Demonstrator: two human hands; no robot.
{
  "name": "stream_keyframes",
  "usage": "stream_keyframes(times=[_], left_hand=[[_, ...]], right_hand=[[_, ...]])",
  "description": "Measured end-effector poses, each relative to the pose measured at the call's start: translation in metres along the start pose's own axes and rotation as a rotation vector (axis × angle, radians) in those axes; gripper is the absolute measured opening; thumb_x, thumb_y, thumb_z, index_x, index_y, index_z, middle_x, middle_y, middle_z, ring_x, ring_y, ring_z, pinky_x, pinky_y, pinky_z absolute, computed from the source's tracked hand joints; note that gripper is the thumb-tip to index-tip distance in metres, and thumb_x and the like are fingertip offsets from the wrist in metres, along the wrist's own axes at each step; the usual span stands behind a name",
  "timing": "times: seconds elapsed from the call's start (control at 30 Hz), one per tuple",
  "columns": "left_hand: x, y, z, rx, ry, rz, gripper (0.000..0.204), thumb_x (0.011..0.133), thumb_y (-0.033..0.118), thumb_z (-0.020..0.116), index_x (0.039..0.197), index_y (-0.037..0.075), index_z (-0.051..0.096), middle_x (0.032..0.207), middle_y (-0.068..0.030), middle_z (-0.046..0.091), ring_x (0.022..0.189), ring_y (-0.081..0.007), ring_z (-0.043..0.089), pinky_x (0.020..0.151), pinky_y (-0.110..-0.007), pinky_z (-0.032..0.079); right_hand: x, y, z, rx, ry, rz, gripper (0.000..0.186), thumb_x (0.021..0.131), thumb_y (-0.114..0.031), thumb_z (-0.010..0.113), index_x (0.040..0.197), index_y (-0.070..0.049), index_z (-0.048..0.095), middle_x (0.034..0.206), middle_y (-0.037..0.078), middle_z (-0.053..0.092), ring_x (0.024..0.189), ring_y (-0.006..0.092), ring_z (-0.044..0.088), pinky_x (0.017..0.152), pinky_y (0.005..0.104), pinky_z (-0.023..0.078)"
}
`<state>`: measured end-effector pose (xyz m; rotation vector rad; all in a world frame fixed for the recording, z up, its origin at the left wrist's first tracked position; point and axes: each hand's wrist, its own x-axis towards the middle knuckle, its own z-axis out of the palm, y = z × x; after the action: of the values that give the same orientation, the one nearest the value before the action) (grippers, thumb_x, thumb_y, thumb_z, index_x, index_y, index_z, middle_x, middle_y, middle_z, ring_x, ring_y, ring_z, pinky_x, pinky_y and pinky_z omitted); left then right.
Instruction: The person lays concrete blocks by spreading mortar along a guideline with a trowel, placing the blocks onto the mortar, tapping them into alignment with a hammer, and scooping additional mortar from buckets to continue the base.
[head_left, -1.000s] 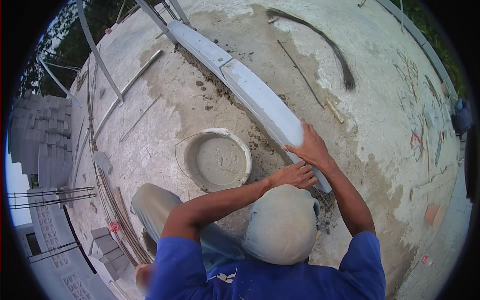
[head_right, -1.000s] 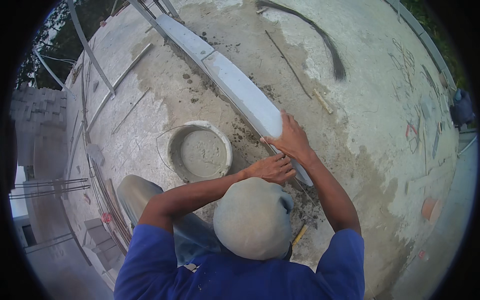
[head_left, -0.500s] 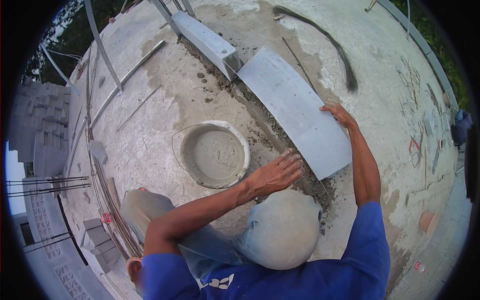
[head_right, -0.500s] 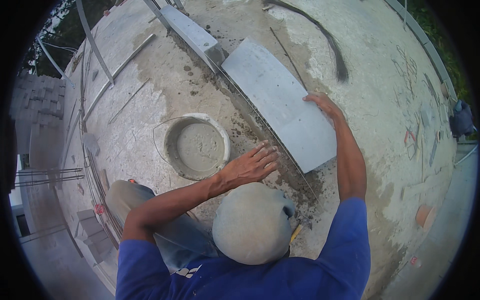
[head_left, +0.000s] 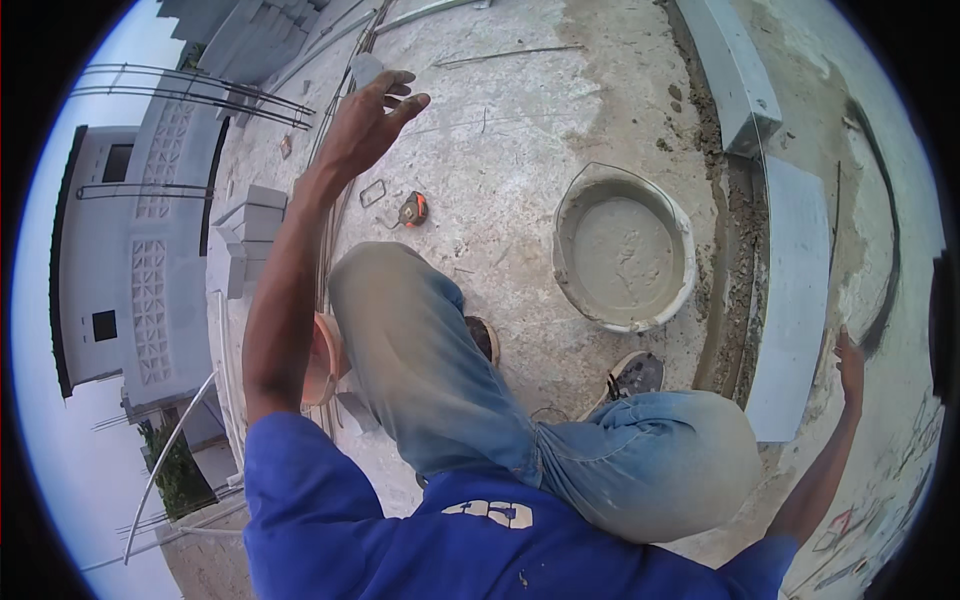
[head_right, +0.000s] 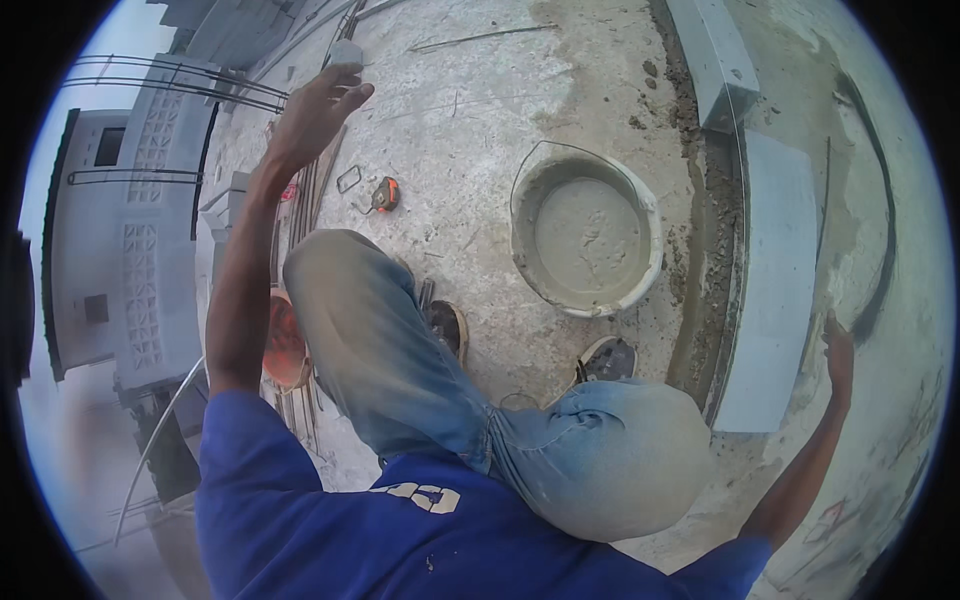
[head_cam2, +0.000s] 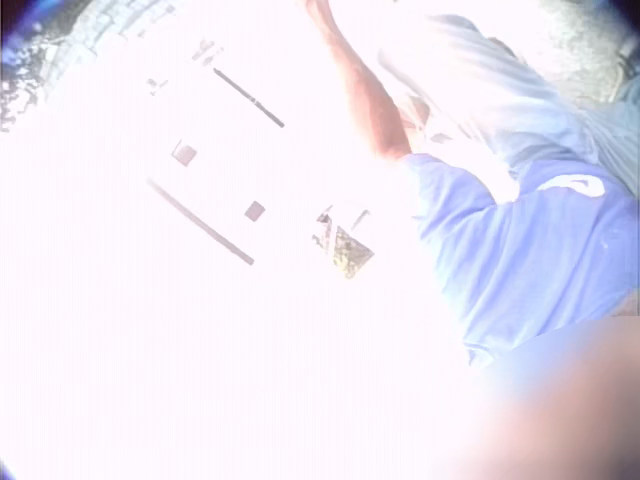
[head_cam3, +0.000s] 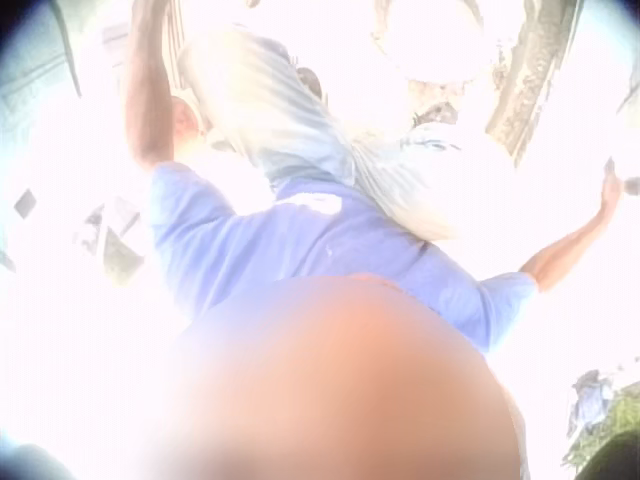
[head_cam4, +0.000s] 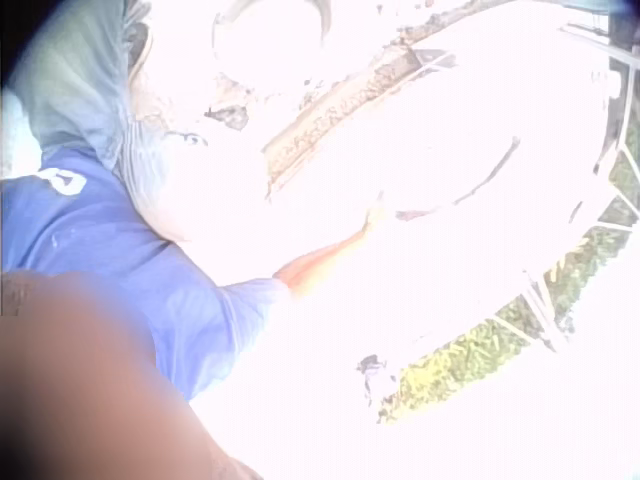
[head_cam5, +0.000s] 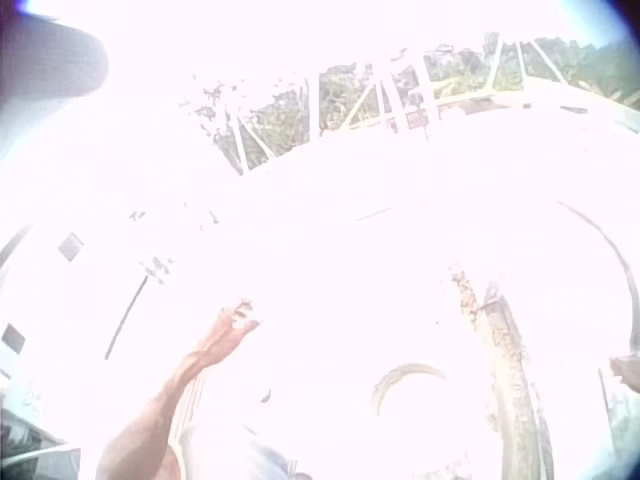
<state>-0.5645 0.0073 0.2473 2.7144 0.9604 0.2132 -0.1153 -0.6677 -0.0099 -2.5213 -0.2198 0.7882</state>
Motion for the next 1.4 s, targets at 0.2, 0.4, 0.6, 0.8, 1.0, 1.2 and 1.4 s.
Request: stream_keyframes(times=[0.2, 0.4, 0.6, 0.8, 1.0, 1.2, 1.4], left_hand=[[-0.132, -0.184, -0.04, 0.114, 0.082, -0.517, 0.053, 0.092, 0.042, 0.062, 0.121, -0.003, 0.061, 0.113, -0.0236, 0.067, 0.104, -0.0339, 0.066, 0.09, -0.041, 0.05], [-0.291, -0.251, -0.027, 0.054, 0.308, -0.9, 0.056, 0.093, 0.046, 0.06, 0.12, -0.003, 0.062, 0.11, -0.0251, 0.068, 0.105, -0.0347, 0.066, 0.091, -0.042, 0.049], [-0.323, -0.287, 0.091, -0.198, 0.208, -0.678, 0.06, 0.096, 0.052, 0.051, 0.109, -0.004, 0.066, 0.095, -0.0238, 0.069, 0.09, -0.0343, 0.067, 0.084, -0.042, 0.049], [-0.287, -0.296, 0.118, -0.472, 0.042, -0.727, 0.059, 0.099, 0.049, 0.047, 0.087, -0.006, 0.063, 0.074, -0.0248, 0.061, 0.07, -0.0319, 0.057, 0.072, -0.044, 0.044], [-0.257, -0.257, 0.109, -0.495, 0.128, -0.599, 0.053, 0.097, 0.043, 0.052, 0.081, -0.007, 0.06, 0.065, -0.0198, 0.053, 0.061, -0.0235, 0.046, 0.062, -0.04, 0.041], [-0.236, -0.235, 0.112, -0.569, 0.199, -0.65, 0.055, 0.096, 0.043, 0.057, 0.074, -0.007, 0.058, 0.061, -0.0235, 0.055, 0.054, -0.0306, 0.048, 0.059, -0.044, 0.042], [-0.216, -0.192, 0.125, -0.676, 0.248, -0.623, 0.052, 0.096, 0.041, 0.058, 0.072, -0.006, 0.058, 0.057, -0.0192, 0.053, 0.054, -0.0209, 0.045, 0.056, -0.042, 0.04]], right_hand=[[-0.064, -0.147, -0.027, 0.031, 0.133, -0.439, 0.054, 0.102, -0.04, 0.045, 0.142, -0.002, 0.047, 0.136, 0.015, 0.054, 0.125, 0.0263, 0.052, 0.101, 0.0387, 0.042], [-0.155, -0.341, 0.05, -0.076, 0.1, -0.712, 0.047, 0.101, -0.035, 0.05, 0.133, -0.001, 0.056, 0.124, 0.013, 0.06, 0.107, 0.0224, 0.06, 0.089, 0.0342, 0.047], [-0.24, -0.523, 0.231, -0.254, -0.455, -1.118, 0.03, 0.094, -0.019, 0.064, 0.116, 0.001, 0.064, 0.105, 0.013, 0.068, 0.094, 0.0229, 0.065, 0.086, 0.0329, 0.049], [-0.286, -0.534, 0.443, -0.782, -0.412, -2.074, 0.042, 0.084, -0.021, 0.067, 0.117, 0.003, 0.059, 0.109, 0.012, 0.061, 0.105, 0.025, 0.055, 0.09, 0.0365, 0.044], [-0.271, -0.508, 0.502, -1.198, -0.35, -1.974, 0.025, 0.088, -0.017, 0.057, 0.101, 0.004, 0.06, 0.093, 0.012, 0.061, 0.105, 0.0265, 0.055, 0.085, 0.0387, 0.046], [-0.29, -0.523, 0.434, -0.885, -0.533, -1.268, 0.028, 0.085, -0.014, 0.057, 0.105, 0.004, 0.049, 0.087, 0.021, 0.06, 0.083, 0.0408, 0.064, 0.075, 0.0527, 0.051], [-0.287, -0.462, 0.472, -0.77, -0.648, -1.213, 0.034, 0.085, -0.024, 0.062, 0.104, 0.003, 0.053, 0.075, 0.023, 0.061, 0.069, 0.0424, 0.064, 0.062, 0.048, 0.052]])
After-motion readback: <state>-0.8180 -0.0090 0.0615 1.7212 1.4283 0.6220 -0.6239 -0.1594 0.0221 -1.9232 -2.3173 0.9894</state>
